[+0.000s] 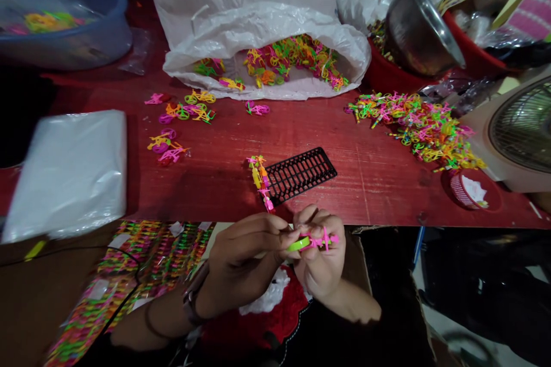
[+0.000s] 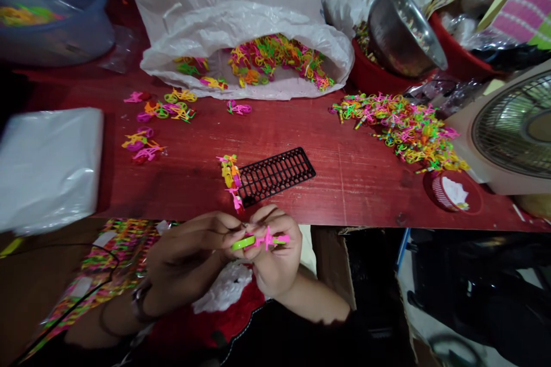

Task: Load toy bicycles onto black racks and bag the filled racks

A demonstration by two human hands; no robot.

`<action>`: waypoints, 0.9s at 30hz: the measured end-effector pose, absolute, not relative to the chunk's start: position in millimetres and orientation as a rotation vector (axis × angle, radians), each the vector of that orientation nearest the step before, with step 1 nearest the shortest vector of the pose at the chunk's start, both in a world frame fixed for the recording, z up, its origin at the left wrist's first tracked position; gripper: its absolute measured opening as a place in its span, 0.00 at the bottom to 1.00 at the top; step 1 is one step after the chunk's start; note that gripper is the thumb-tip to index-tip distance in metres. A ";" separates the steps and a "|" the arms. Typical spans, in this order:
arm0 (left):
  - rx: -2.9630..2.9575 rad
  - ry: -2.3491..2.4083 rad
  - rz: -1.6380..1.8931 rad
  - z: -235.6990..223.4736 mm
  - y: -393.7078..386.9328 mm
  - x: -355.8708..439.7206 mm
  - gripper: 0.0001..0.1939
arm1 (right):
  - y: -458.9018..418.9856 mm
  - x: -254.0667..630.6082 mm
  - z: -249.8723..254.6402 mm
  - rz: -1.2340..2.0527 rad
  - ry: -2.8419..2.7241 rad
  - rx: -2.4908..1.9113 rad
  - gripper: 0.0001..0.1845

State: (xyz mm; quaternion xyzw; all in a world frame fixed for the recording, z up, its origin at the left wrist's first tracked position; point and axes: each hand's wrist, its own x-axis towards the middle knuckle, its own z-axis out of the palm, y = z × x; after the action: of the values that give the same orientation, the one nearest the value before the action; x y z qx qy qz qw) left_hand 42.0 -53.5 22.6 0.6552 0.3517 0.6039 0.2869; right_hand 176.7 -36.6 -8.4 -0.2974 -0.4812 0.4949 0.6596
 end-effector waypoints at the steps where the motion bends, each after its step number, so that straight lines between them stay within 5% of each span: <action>1: 1.760 0.952 1.615 20.8 -53.6 42.0 0.11 | -35.5 177.2 -8.8 1.131 -1.086 -0.670 0.17; 27: 1.938 1.138 1.559 27.9 -64.1 39.0 0.15 | -38.7 182.5 -17.8 1.261 -1.075 -0.606 0.10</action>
State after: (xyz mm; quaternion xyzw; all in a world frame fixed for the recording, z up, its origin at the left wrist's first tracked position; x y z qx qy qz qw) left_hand 39.0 -64.1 27.9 0.6939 0.4074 0.5584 0.2018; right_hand 182.5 -38.7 -17.8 -0.2653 -0.4704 0.5518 0.6355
